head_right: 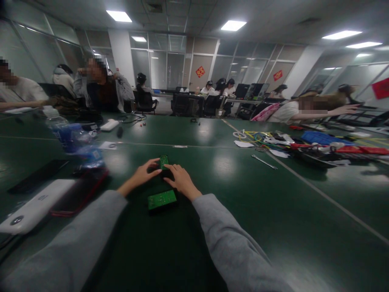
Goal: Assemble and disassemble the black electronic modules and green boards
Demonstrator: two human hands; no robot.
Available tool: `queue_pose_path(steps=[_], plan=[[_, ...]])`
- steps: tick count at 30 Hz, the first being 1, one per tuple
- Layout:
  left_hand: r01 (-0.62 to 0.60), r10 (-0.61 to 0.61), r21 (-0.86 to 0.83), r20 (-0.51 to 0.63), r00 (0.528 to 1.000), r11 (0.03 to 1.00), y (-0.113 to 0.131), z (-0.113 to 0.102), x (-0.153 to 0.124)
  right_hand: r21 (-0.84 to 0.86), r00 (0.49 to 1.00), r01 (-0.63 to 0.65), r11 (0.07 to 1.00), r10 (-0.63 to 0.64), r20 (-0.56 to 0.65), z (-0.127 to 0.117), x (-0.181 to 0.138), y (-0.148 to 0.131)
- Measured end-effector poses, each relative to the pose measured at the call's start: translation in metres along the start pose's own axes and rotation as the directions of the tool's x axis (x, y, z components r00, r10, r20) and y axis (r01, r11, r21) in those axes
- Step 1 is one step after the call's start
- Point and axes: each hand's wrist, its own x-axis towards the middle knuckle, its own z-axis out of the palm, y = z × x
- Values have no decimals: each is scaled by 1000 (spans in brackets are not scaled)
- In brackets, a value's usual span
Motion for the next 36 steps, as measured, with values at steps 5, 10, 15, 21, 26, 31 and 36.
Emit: queue_pose_path(steps=[5,10,15,21,26,31,36], plan=[[-2,2,1,-2,1000,1000,0,1,1,-52,999,25,998,-24,21,0,0,0],[6,-6,11,0,1000,1000,-3,2,2,-93,999,42,995,-39,28,3,1,2],[-10,10,31,5,1000,999,-2,2,1,-87,998,47,995,-44,36,3,2,1],[10,-10,36,7,1000,999,0,1,1,-60,999,21,998,-19,39,0,0,-1],[12,-12,39,-2,1000,999,-4,3,2,-77,999,23,997,-19,50,-1,1,-1],[12,-12,45,-5,1000,999,-6,5,3,-111,998,28,993,-22,54,2,2,0],[-11,11,31,-16,1000,999,-4,4,2,-83,1000,12,996,-10,28,2,1,-1]])
